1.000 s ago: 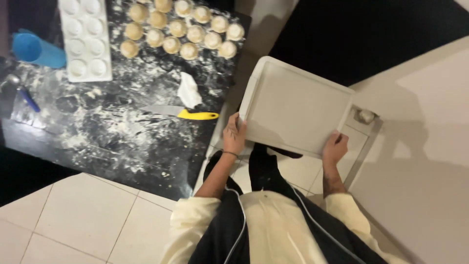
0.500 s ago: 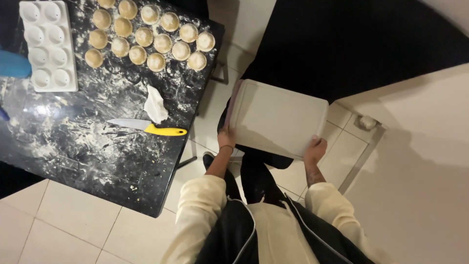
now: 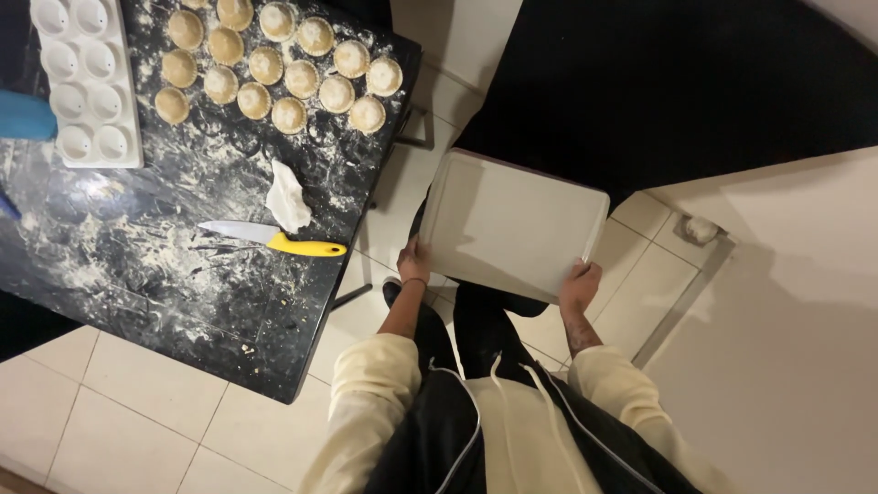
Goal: The person wipes small pastries with a cloth, trims them with a knife, and places them into a container before setting a lid on top.
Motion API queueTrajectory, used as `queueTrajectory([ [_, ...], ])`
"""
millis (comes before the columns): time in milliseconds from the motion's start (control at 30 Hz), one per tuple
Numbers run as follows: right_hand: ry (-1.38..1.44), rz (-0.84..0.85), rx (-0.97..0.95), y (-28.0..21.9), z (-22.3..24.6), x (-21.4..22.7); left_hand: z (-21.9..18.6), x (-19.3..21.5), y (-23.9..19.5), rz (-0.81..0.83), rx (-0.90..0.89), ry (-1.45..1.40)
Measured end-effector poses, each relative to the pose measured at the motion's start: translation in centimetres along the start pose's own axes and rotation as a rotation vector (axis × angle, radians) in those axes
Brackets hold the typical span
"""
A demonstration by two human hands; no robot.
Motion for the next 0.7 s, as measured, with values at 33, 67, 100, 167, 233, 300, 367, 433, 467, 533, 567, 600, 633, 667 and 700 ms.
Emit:
queueTrajectory([
  [33,-0.002,0.001,0.001,0.0,0.2,0.2,-0.5,0.0,-0.2,0.0,0.002,-0.001],
  [67,-0.02,0.026,-0.007,0.0,0.4,0.2,-0.9,0.2,-0.2,-0.044,0.014,-0.017],
  [100,-0.038,0.051,-0.015,0.0,0.6,0.1,-1.4,0.5,-0.3,-0.088,0.026,-0.033],
  [167,-0.057,0.03,0.005,0.8,0.4,-0.4,-1.5,0.4,0.2,-0.118,0.026,-0.033],
  [233,-0.082,0.008,0.011,0.7,0.1,-0.3,-1.1,0.3,0.2,-0.137,0.032,-0.026],
  [300,-0.082,0.013,0.005,0.6,0.2,-0.4,-0.7,0.5,0.3,-0.187,0.028,-0.032],
  [367,-0.096,0.039,-0.048,0.8,0.5,-0.2,-0.7,0.8,0.4,-0.154,0.079,-0.122],
  [433,-0.112,0.065,-0.1,1.1,0.4,-0.2,-0.4,0.7,0.6,-0.121,0.131,-0.212],
  [467,-0.125,0.094,-0.121,1.4,0.3,-0.3,-0.2,0.5,1.0,-0.121,0.14,-0.174],
  [533,-0.139,0.124,-0.141,1.8,0.0,-0.6,0.0,0.3,1.4,-0.121,0.151,-0.137],
  [567,-0.14,0.156,-0.17,1.9,-0.5,-0.8,0.1,0.2,1.5,-0.155,0.168,-0.142],
  [600,-0.143,0.187,-0.202,1.8,-1.0,-0.8,0.2,0.1,1.3,-0.186,0.187,-0.146],
  [633,-0.147,0.187,-0.204,1.7,-0.7,-0.5,0.5,-0.1,1.3,-0.184,0.191,-0.147],
  [667,-0.146,0.189,-0.196,1.9,-0.2,-0.6,0.6,-0.1,1.8,-0.182,0.186,-0.086],
  [700,-0.144,0.192,-0.188,2.0,0.4,-0.7,0.7,0.0,2.3,-0.18,0.181,-0.026],
])
Point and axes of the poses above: each hand's wrist, its own y-axis towards the middle knuckle, its own x-axis out of the back of the hand, z = x × y, the point moved 5 cm from there along y, towards the middle knuckle, and after that the axes turned 12 degrees about -x, right-handed, at the moved point
